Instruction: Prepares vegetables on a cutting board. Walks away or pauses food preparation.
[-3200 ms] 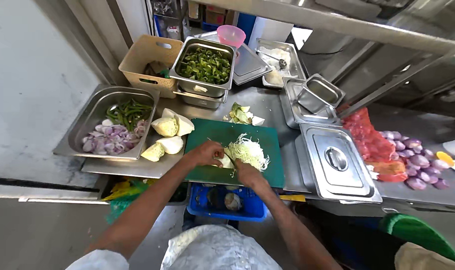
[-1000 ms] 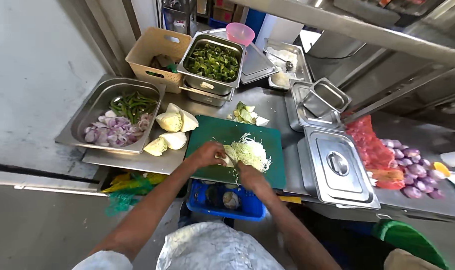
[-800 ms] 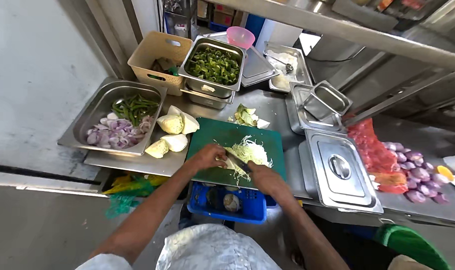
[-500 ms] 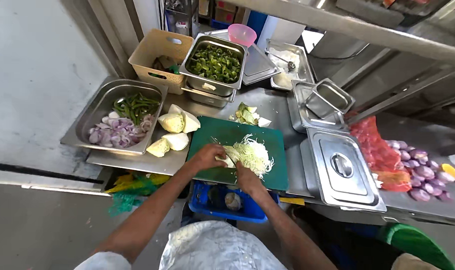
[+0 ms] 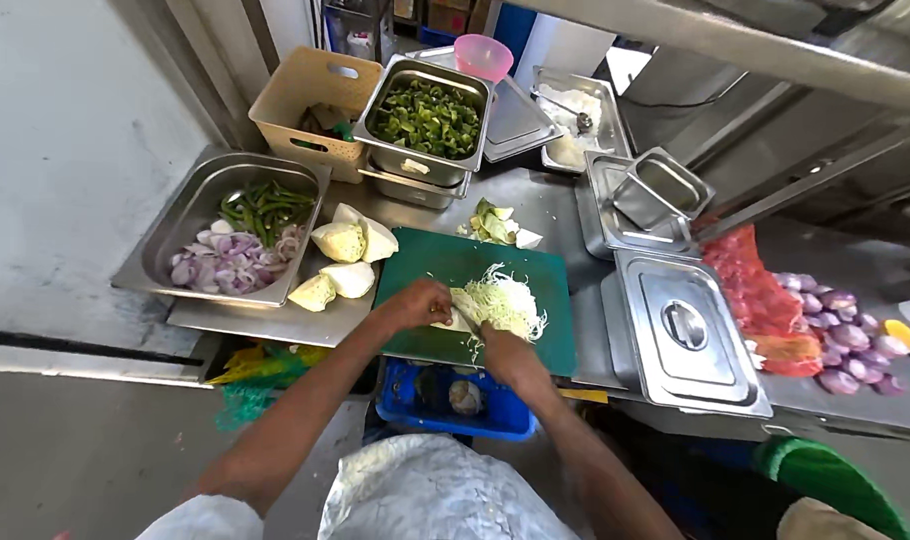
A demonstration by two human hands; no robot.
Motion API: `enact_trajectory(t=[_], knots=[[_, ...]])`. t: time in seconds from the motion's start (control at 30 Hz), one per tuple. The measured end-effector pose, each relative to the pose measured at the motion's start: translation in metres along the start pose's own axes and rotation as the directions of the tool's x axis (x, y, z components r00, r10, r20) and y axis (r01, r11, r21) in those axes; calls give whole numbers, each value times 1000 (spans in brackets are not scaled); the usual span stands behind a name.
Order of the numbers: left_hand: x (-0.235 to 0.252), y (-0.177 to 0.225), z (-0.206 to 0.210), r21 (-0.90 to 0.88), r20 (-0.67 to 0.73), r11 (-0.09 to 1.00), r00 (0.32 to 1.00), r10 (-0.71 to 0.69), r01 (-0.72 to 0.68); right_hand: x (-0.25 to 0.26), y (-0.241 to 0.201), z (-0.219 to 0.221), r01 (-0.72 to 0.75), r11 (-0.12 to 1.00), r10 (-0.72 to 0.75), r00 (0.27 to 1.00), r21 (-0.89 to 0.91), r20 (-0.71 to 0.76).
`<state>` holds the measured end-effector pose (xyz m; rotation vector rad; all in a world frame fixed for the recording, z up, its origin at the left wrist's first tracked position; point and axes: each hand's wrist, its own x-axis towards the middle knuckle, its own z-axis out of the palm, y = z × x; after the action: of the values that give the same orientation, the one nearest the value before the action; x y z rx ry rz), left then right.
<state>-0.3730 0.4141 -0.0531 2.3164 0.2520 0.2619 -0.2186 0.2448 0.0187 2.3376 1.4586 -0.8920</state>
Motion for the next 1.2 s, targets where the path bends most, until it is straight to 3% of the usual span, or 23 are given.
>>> enact_trajectory(t=[0.07, 0.23, 0.4, 0.6, 0.77, 0.93, 1.0, 1.1, 1.2], knots=[[-1, 1, 0, 2, -11, 1000, 1000, -17, 18, 23, 2, 18, 33, 998, -34, 999, 49, 8], [-1, -2, 0, -3, -27, 1000, 999, 23, -24, -32, 3, -42, 11, 993, -13, 1000, -117, -16], [0, 0, 1, -13, -24, 1000, 999, -26, 26, 24, 2, 12, 31, 999, -32, 999, 37, 18], [-1, 1, 1, -46, -45, 999, 999, 3, -5, -30, 8, -40, 9, 993, -8, 1000, -122, 11], [-2, 2, 5, -36, -50, 999, 998, -41, 40, 27, 5, 22, 42, 997, -41, 999, 71, -12], [-5, 0, 6, -35, -95, 999, 995, 14, -17, -22, 16, -31, 57, 996, -58, 998, -72, -16], [-7, 0, 9, -40, -106, 999, 994, 11, -15, -20, 13, -22, 28, 998, -29, 999, -59, -21], [-5, 2, 9, -44, -88, 999, 996, -22, 18, 21, 8, 20, 43, 996, -42, 999, 82, -9], [-7, 1, 10, -49, -112, 999, 994, -13, 8, 7, 12, -4, 79, 997, -79, 997, 14, -14]])
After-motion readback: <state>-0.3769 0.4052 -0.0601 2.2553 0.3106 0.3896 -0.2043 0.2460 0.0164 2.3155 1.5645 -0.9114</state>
